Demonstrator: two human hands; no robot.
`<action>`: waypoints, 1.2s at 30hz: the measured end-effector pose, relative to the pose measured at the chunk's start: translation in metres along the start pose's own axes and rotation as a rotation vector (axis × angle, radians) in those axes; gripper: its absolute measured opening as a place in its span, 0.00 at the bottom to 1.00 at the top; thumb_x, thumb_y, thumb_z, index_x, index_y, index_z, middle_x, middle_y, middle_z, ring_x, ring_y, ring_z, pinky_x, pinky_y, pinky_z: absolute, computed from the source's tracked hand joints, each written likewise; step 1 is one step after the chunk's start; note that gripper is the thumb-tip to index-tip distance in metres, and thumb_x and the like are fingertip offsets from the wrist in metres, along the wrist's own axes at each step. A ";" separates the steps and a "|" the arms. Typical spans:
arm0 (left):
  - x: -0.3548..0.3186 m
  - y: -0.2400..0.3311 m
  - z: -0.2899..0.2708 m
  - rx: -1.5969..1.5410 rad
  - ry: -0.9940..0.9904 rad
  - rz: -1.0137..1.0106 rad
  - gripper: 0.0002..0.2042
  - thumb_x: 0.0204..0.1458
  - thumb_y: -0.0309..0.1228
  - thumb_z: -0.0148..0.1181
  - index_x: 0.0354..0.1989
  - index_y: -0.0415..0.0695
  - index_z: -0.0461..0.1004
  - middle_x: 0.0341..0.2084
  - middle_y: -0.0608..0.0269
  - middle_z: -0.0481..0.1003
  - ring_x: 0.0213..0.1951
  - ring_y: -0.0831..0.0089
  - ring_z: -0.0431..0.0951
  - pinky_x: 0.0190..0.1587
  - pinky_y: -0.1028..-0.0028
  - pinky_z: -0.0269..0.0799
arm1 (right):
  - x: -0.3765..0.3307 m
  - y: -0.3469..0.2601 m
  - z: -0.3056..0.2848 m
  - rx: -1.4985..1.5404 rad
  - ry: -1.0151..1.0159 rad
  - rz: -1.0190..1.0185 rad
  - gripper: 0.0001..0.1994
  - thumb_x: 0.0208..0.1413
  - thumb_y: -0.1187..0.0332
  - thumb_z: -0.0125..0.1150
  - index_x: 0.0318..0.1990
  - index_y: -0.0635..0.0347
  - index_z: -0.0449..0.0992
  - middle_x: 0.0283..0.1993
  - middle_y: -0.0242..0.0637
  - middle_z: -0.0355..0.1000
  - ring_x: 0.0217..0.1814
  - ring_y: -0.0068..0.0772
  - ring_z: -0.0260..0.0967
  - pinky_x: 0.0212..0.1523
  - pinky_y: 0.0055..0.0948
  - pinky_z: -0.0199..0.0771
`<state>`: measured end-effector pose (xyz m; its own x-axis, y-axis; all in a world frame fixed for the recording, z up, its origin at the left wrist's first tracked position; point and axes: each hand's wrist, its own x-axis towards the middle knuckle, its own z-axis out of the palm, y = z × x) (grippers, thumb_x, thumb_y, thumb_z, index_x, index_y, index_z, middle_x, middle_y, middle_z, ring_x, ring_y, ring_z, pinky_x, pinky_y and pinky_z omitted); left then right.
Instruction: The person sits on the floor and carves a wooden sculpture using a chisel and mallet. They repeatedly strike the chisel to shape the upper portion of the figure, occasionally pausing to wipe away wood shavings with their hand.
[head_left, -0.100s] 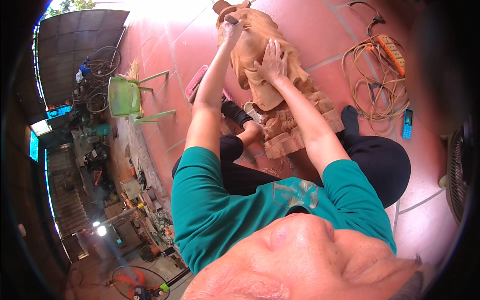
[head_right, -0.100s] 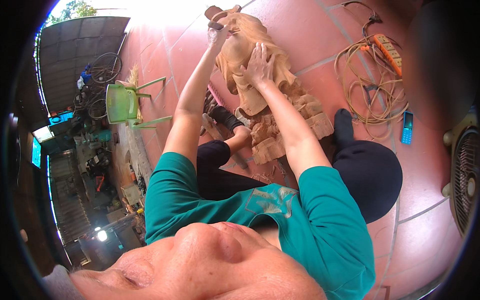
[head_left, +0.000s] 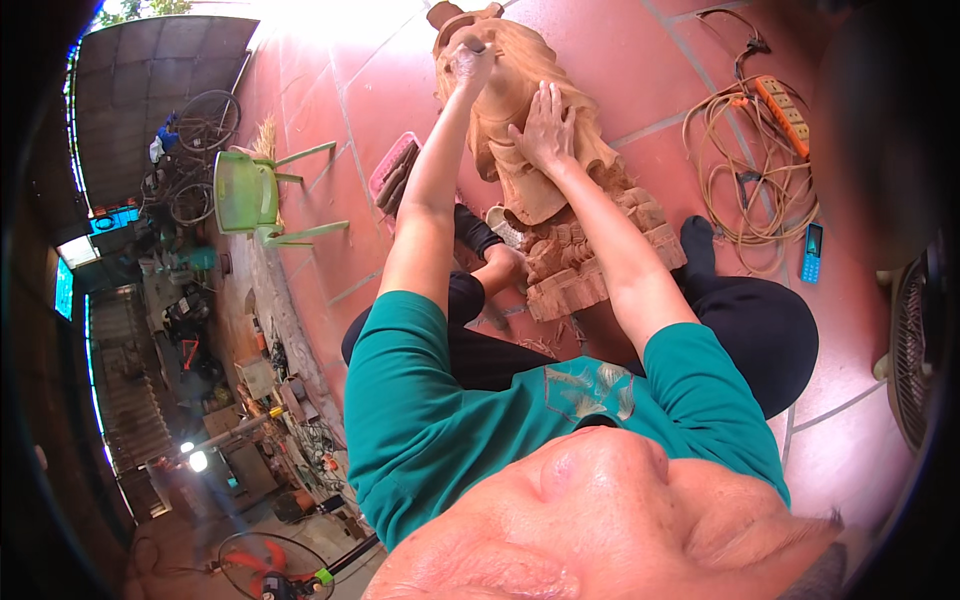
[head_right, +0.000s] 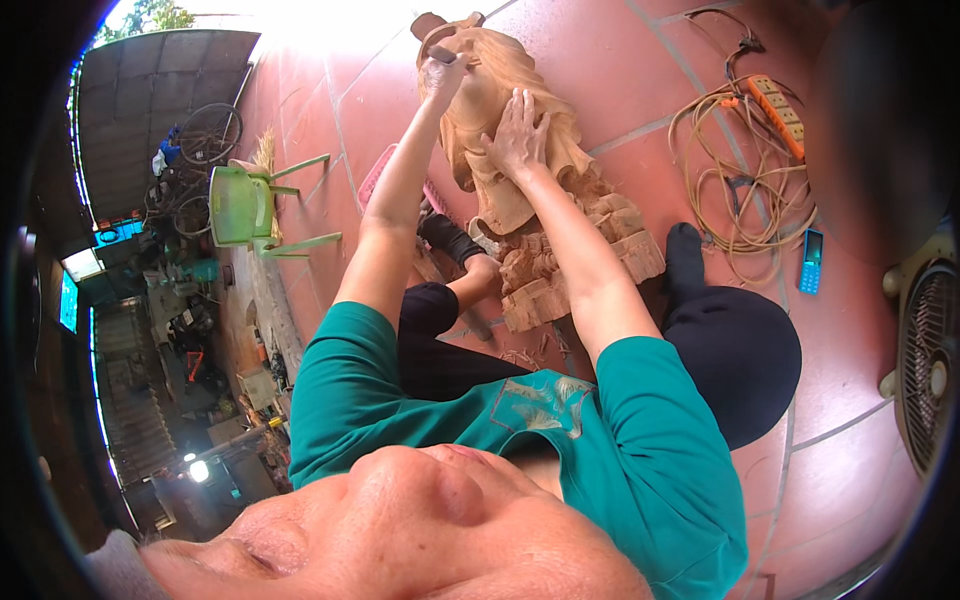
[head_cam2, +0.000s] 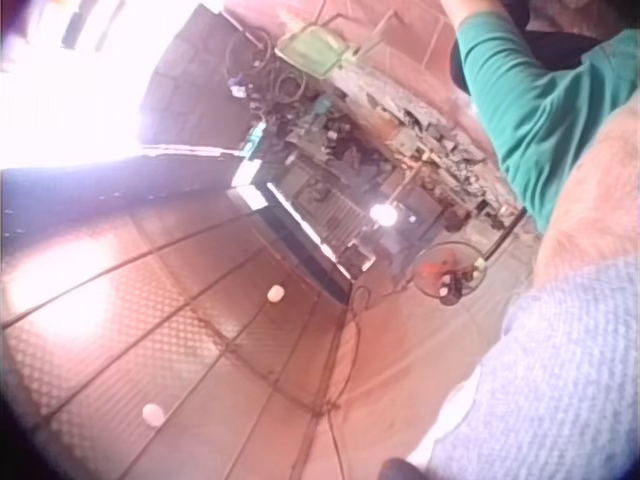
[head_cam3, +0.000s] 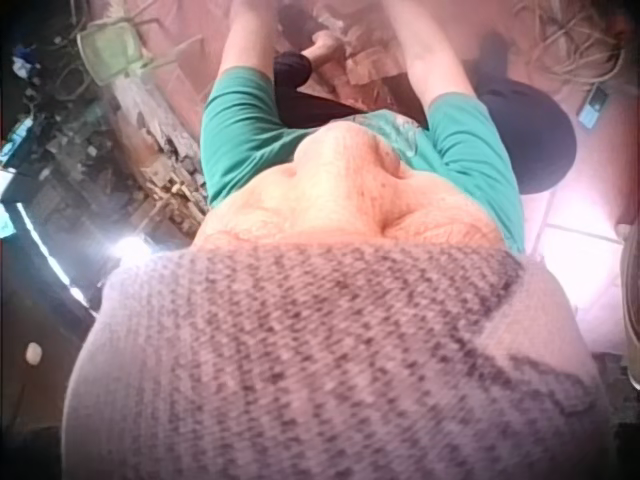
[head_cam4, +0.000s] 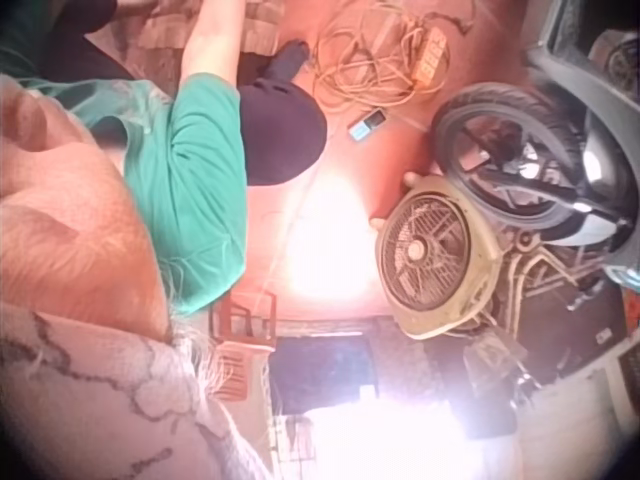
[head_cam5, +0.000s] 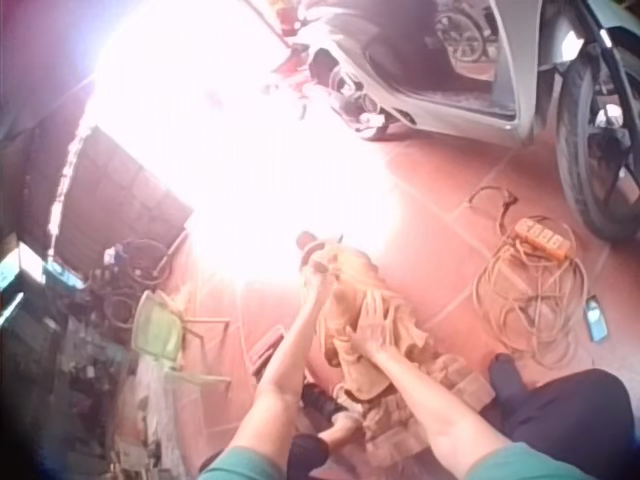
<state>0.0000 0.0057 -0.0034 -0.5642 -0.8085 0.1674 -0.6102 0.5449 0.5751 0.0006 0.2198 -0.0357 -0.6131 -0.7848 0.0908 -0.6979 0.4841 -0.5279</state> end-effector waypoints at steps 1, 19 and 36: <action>-0.007 -0.002 0.001 0.077 0.030 0.116 0.11 0.45 0.37 0.66 0.30 0.43 0.78 0.22 0.57 0.82 0.28 0.60 0.82 0.37 0.59 0.75 | -0.002 0.000 0.001 -0.011 0.005 -0.004 0.47 0.55 0.44 0.60 0.70 0.74 0.53 0.78 0.49 0.42 0.82 0.47 0.33 0.72 0.65 0.46; -0.150 0.050 -0.135 -0.150 -0.363 0.018 0.21 0.54 0.47 0.65 0.28 0.36 0.79 0.20 0.54 0.79 0.25 0.70 0.81 0.29 0.69 0.74 | -0.026 -0.033 -0.051 0.619 0.012 -0.281 0.38 0.50 0.58 0.69 0.67 0.63 0.62 0.56 0.55 0.72 0.61 0.52 0.68 0.59 0.48 0.69; -0.219 0.005 -0.094 -0.169 -0.262 0.248 0.23 0.56 0.44 0.66 0.53 0.41 0.72 0.36 0.52 0.76 0.44 0.59 0.74 0.49 0.63 0.71 | 0.030 0.001 -0.050 1.180 -0.143 -0.117 0.12 0.62 0.63 0.61 0.41 0.64 0.80 0.36 0.33 0.77 0.41 0.16 0.68 0.42 0.19 0.69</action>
<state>0.1728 0.1642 0.0378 -0.8188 -0.5613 0.1206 -0.3501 0.6546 0.6701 -0.0372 0.2163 0.0082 -0.4698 -0.8724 0.1345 0.0703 -0.1888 -0.9795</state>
